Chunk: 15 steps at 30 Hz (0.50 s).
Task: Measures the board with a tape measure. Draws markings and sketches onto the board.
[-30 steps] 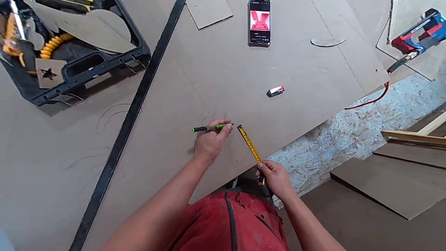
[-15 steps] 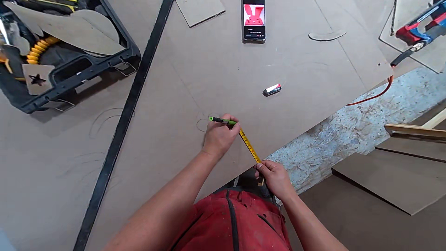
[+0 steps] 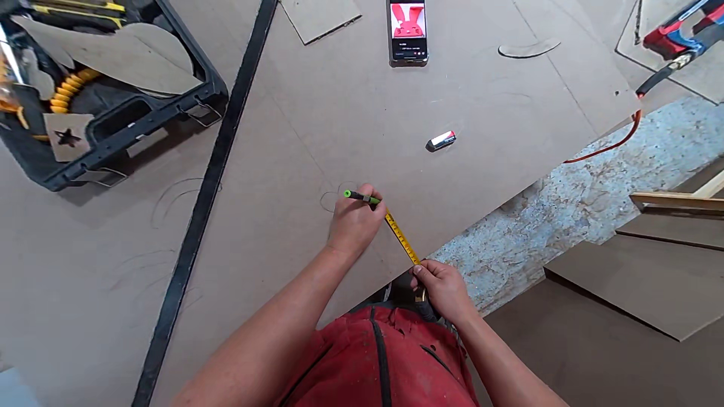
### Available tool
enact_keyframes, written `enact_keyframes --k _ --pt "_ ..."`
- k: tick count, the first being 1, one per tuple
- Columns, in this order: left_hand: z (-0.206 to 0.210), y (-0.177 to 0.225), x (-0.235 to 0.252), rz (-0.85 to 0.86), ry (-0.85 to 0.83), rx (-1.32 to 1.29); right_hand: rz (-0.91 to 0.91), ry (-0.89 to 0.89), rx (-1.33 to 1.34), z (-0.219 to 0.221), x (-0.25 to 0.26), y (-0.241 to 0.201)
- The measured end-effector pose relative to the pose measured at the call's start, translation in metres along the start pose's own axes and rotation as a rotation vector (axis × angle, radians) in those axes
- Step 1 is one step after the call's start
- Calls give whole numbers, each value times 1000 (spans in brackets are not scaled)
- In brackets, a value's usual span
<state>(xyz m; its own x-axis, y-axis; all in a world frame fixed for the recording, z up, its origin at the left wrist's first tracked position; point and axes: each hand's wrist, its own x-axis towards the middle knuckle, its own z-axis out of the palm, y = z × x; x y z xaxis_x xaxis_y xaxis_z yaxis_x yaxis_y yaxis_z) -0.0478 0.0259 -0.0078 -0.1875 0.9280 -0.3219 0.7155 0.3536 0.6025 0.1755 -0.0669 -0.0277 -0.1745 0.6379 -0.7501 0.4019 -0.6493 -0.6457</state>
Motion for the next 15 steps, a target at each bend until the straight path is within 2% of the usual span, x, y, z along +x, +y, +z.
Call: enact_keyframes --k 10,15 --pt "3 10 9 12 -31 11 7 6 7 -11 4 -2" --pt "-6 -9 -4 6 -7 16 20 -41 -14 4 -1 -4"
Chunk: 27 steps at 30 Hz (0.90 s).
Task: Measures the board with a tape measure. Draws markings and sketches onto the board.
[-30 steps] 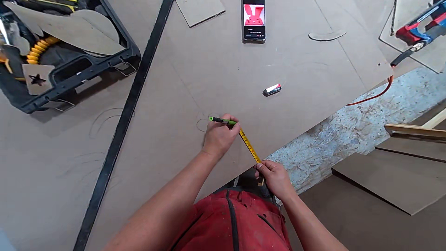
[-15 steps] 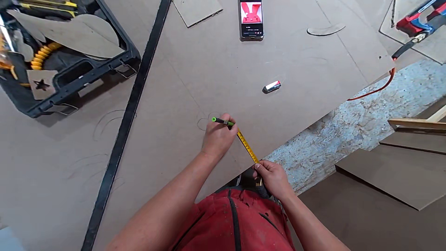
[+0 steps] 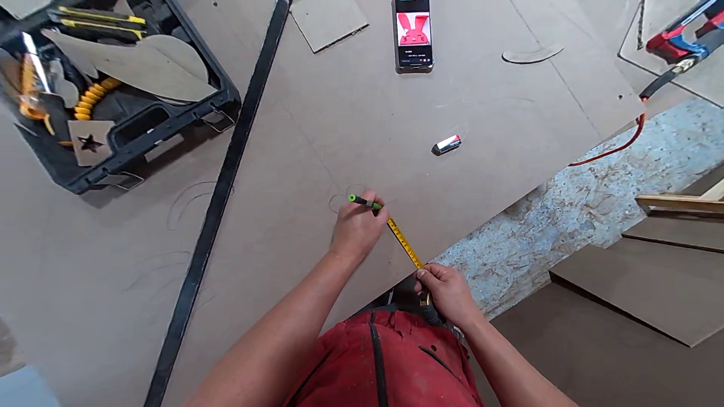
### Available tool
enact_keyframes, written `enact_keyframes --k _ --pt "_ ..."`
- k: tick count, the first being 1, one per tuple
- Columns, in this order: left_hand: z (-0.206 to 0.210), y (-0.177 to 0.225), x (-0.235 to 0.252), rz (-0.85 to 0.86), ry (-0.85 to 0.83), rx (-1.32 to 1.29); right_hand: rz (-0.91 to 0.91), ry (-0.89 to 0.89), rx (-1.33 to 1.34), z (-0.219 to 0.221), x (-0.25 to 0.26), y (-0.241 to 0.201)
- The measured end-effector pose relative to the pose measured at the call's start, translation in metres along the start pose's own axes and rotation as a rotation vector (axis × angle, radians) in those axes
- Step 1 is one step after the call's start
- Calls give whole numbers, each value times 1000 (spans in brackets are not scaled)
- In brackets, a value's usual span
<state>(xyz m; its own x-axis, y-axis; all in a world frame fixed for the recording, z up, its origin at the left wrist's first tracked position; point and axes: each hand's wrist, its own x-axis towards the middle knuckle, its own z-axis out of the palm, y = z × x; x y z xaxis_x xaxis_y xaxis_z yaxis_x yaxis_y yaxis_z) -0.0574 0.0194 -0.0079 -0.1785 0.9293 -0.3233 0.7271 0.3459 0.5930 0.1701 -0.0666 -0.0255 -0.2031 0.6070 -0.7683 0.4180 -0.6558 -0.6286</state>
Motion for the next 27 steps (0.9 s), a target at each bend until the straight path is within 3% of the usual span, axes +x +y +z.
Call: enact_keyframes --k 12,18,27 --pt "-48 -89 -57 -247 95 -200 -9 -102 -34 91 -21 14" --pt "-56 -94 -58 -191 1 -137 -11 -75 -53 103 -25 16" --pt "-53 -93 -61 -87 -1 4 -14 -78 -71 110 -28 15"
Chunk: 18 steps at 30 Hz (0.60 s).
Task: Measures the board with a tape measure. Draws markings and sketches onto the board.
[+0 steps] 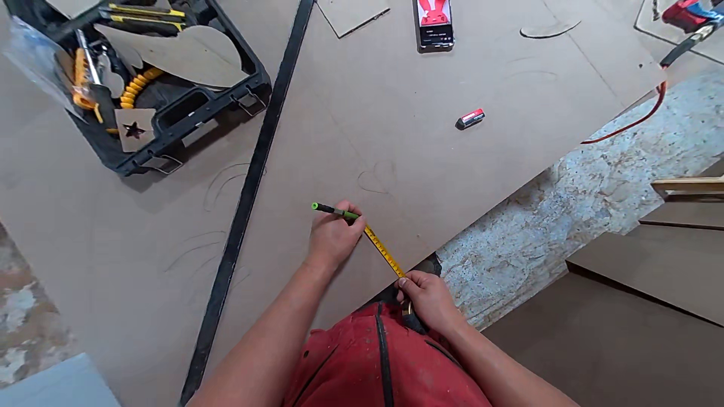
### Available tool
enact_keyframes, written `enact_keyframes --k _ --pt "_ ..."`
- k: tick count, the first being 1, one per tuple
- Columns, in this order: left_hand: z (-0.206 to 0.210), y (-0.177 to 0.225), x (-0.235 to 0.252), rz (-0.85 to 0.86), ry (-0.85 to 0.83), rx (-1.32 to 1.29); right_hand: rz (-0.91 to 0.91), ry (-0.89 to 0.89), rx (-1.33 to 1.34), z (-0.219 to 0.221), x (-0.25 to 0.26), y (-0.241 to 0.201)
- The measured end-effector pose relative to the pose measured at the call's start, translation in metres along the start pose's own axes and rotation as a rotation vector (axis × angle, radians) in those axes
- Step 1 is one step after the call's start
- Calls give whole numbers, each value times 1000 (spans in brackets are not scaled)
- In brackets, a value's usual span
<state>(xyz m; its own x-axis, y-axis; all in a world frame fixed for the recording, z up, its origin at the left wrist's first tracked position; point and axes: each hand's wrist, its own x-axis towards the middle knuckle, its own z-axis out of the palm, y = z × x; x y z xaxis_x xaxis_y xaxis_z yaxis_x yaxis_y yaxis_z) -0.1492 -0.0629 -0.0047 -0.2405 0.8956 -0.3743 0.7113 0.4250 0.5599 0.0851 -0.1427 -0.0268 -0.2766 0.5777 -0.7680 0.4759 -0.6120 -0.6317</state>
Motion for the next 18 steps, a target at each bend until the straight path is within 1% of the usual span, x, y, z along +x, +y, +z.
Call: enact_keyframes --k 4,7,9,11,15,18 --pt "-3 1 -2 -40 -7 15 19 -6 13 2 -1 -2" --pt "-7 -6 -4 -155 13 -107 30 -21 0 0 -1 -3" --pt "-9 -12 -5 -199 39 -180 34 -30 -9 -2 -1 -4" --pt "-8 -13 -6 -188 38 -189 34 -31 -4 -2 -1 -4" --pt "-5 -7 -8 -114 -7 -118 34 -35 18 -2 -1 -4" --pt "-1 -6 -5 -58 6 -58 39 -38 18 -3 0 -4"
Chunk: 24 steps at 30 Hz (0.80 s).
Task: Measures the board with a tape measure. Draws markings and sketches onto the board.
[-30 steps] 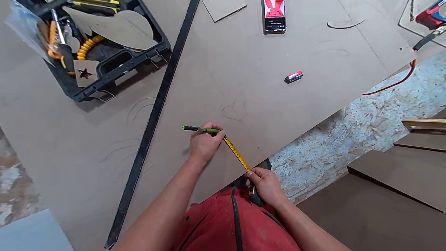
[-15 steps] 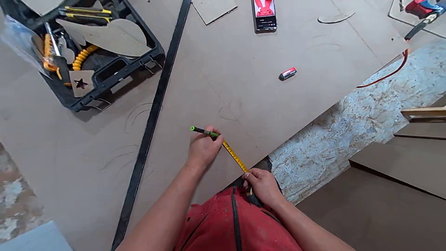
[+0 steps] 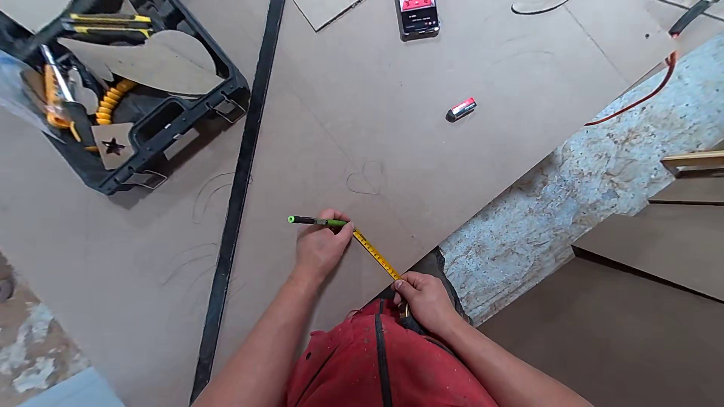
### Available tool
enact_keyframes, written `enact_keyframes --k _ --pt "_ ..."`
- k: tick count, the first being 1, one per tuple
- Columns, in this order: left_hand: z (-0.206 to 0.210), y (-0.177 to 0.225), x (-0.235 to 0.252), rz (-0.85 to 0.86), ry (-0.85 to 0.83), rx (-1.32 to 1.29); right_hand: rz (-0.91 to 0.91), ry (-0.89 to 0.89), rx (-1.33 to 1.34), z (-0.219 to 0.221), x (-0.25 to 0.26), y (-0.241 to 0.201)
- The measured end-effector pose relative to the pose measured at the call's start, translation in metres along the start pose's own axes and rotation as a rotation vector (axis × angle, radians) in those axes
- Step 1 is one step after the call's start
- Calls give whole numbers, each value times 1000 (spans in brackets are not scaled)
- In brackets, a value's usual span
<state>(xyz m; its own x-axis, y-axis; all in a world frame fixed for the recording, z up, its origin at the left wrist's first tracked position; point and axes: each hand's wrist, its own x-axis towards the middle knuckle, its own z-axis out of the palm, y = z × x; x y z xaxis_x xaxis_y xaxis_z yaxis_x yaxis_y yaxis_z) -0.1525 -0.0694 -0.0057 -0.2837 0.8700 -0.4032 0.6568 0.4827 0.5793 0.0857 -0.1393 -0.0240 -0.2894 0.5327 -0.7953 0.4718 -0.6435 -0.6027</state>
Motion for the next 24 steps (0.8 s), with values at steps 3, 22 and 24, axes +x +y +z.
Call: enact_keyframes --k 3,22,24 --pt "4 4 4 31 -6 16 4 11 -5 -5 0 0" --pt "8 2 6 -32 140 -518 -36 72 -502 -154 7 -52" --pt "7 -8 -6 -42 177 -506 -110 7 -705 -168 17 -72"
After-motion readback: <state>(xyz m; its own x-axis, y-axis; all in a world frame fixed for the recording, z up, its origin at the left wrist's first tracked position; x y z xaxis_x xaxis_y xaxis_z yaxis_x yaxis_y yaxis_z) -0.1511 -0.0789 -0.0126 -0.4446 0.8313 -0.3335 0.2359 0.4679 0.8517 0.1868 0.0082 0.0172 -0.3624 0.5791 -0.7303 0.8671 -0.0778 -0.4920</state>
